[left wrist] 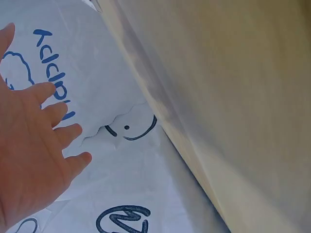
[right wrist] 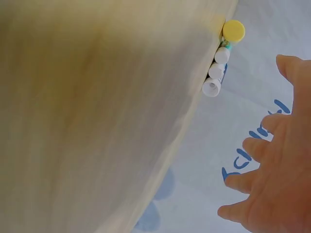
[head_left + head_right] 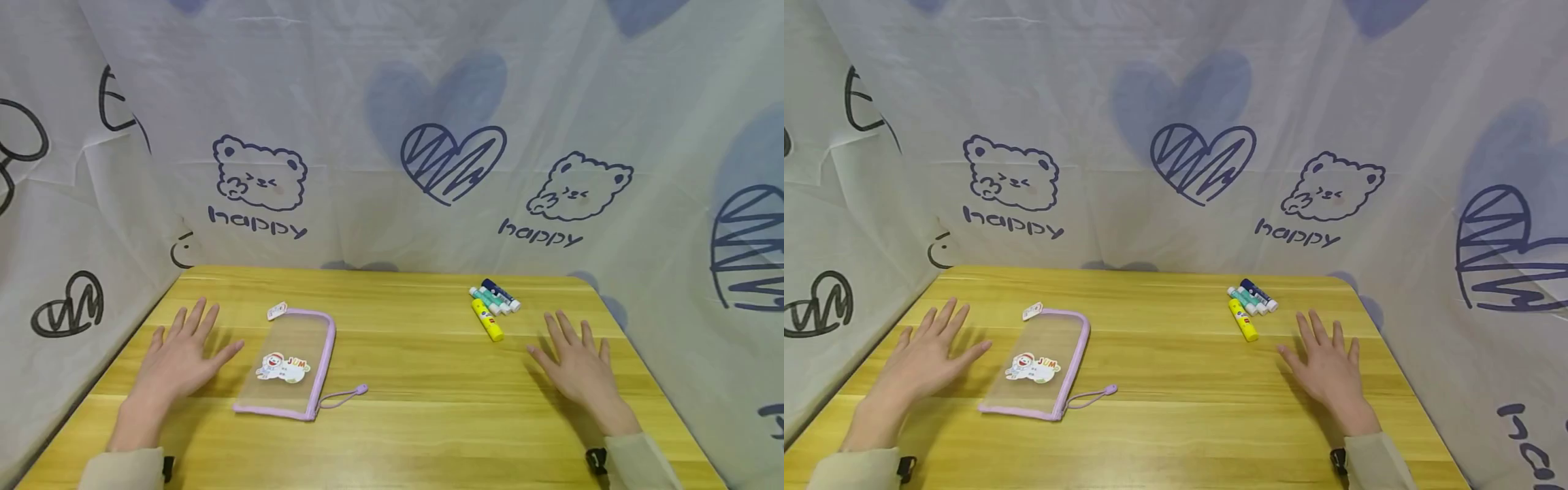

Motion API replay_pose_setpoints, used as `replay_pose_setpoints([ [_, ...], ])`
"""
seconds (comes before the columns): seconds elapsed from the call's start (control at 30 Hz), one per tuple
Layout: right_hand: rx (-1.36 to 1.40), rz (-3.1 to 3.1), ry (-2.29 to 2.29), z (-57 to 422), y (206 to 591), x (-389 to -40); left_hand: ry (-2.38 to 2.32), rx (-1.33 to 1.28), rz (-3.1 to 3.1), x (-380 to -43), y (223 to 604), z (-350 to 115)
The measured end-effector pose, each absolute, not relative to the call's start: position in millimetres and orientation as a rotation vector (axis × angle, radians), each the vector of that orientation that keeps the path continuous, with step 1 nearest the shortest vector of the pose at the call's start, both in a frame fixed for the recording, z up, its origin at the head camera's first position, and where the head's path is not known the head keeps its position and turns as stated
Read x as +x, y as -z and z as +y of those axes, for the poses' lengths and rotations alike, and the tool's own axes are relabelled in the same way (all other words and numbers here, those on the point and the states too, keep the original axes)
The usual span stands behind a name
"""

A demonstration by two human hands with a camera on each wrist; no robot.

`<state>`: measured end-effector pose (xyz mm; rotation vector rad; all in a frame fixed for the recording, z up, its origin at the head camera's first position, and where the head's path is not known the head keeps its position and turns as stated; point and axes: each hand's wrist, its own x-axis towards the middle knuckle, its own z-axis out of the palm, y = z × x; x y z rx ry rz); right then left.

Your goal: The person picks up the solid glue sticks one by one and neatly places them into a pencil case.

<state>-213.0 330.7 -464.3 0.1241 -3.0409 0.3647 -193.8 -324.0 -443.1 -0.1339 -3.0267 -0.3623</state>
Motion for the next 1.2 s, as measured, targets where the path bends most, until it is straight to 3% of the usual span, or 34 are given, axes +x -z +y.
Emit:
replay_pose_setpoints([
  [0.5,0.233,-2.815,-0.471,319.5,459.4,-220.2,0.473,-0.128,-2.913,-188.5,430.1,-304.8],
  [1.2,0.278,-2.677,-0.740,293.7,459.0,-244.0,0.733,-0.165,-2.638,-200.0,422.4,-236.5],
])
